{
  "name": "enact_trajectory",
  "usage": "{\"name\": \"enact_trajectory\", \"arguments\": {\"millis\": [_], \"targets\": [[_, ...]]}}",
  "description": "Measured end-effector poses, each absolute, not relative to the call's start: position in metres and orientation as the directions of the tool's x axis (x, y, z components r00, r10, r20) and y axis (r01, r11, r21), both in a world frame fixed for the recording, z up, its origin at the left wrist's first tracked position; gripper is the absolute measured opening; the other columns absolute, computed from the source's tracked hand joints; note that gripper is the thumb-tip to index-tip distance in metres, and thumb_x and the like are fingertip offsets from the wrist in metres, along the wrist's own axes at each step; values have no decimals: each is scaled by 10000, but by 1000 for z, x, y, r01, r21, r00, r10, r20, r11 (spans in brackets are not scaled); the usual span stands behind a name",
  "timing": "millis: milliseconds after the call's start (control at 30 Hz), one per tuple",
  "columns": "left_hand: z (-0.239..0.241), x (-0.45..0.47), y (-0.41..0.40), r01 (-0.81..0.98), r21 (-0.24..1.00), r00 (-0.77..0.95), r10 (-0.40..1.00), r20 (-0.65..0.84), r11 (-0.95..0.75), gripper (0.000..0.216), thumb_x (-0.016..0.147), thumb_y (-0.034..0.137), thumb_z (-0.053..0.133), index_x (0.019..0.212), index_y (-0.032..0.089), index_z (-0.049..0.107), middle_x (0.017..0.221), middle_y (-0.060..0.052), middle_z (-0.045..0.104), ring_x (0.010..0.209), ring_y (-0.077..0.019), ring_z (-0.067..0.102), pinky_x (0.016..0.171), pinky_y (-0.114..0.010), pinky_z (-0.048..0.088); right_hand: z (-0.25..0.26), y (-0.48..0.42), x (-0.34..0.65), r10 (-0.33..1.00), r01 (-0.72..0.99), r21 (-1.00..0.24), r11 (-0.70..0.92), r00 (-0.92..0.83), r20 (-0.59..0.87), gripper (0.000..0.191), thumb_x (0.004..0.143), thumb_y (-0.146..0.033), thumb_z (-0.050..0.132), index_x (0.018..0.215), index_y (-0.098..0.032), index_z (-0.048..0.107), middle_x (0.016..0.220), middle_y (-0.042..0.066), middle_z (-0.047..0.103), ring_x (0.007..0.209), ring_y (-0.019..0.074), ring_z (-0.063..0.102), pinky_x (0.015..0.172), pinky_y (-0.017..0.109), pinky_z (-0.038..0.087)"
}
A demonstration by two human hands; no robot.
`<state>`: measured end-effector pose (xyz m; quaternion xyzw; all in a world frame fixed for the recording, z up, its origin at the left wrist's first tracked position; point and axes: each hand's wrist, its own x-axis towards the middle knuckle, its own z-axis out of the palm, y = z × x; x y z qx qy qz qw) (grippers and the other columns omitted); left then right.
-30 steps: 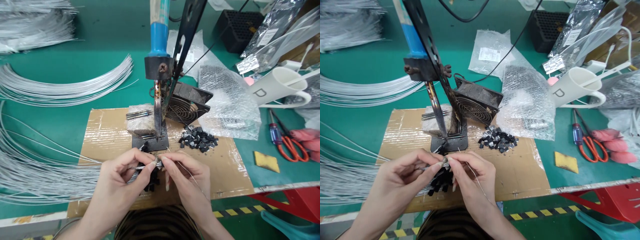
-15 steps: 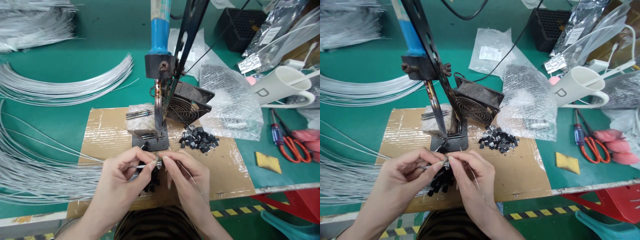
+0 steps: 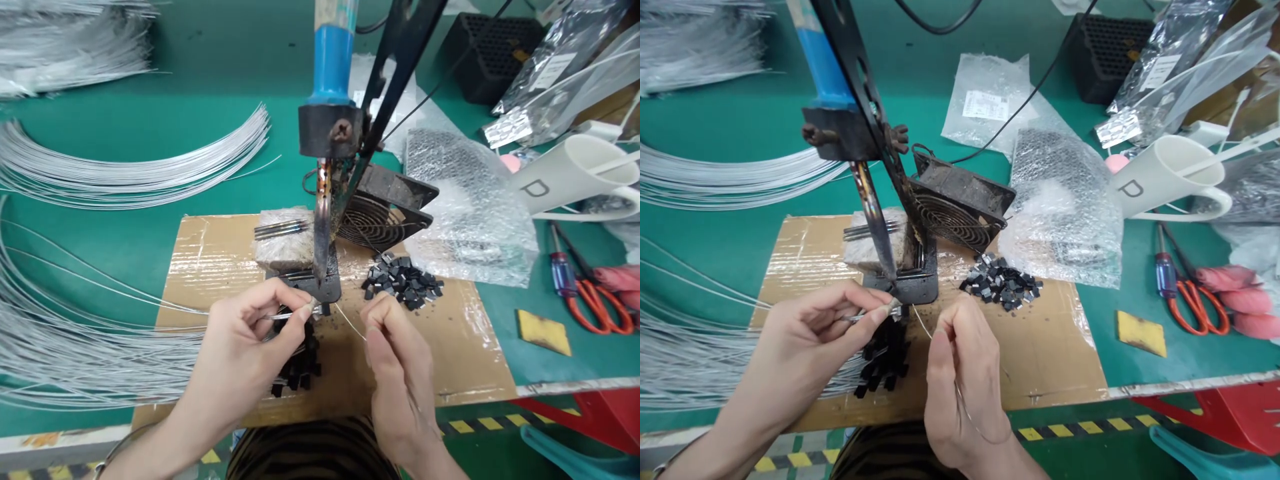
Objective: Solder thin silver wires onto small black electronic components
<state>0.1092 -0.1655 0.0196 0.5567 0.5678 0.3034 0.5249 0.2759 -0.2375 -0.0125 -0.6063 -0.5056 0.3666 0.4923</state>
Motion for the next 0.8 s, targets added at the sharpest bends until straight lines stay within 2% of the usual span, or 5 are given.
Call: {"name": "enact_trajectory", "arguments": {"millis": [133,200,267,500,800], "targets": [[20,109,-161,314,930,162,955,-249,190,86,828,234,743,756,188,731,874,-35,819,657,-118,679,555,-182,481,-11,-232,278,977,176,-983,52,193,86,215,1079,-189,461,877,-229,522,1033,17,605,973,159,593,863,310,473],[20,109,-160,308,932,156,956,-247,191,90,826,234,748,749,191,732,860,-29,816,672,-120,686,580,-181,499,-9,-230,277,978,125,-991,50,193,74,166,1062,-177,527,909,-234,560,1221,36,665,1191,187,622,1022,339,476],[21,110,-157,303,934,151,957,-246,192,89,828,229,750,748,192,738,851,-26,814,690,-121,695,608,-180,517,-7,-227,275,981,83,-996,24,191,39,171,1040,-153,580,897,-245,565,1283,27,706,1272,193,641,1079,348,485],[24,113,-151,273,944,153,960,-233,185,91,813,167,754,730,199,736,802,5,793,735,-109,688,671,-163,523,-2,-220,270,966,9,-999,-34,256,-31,219,987,-114,626,825,-252,577,1225,26,794,1215,199,730,1043,339,560],[29,115,-148,315,939,126,974,-187,139,109,822,140,736,746,214,758,670,41,695,601,-70,576,548,-142,433,1,-217,271,971,-43,-999,-22,237,-32,225,976,-97,630,819,-246,568,1248,26,790,1160,216,759,1055,393,568]]}}
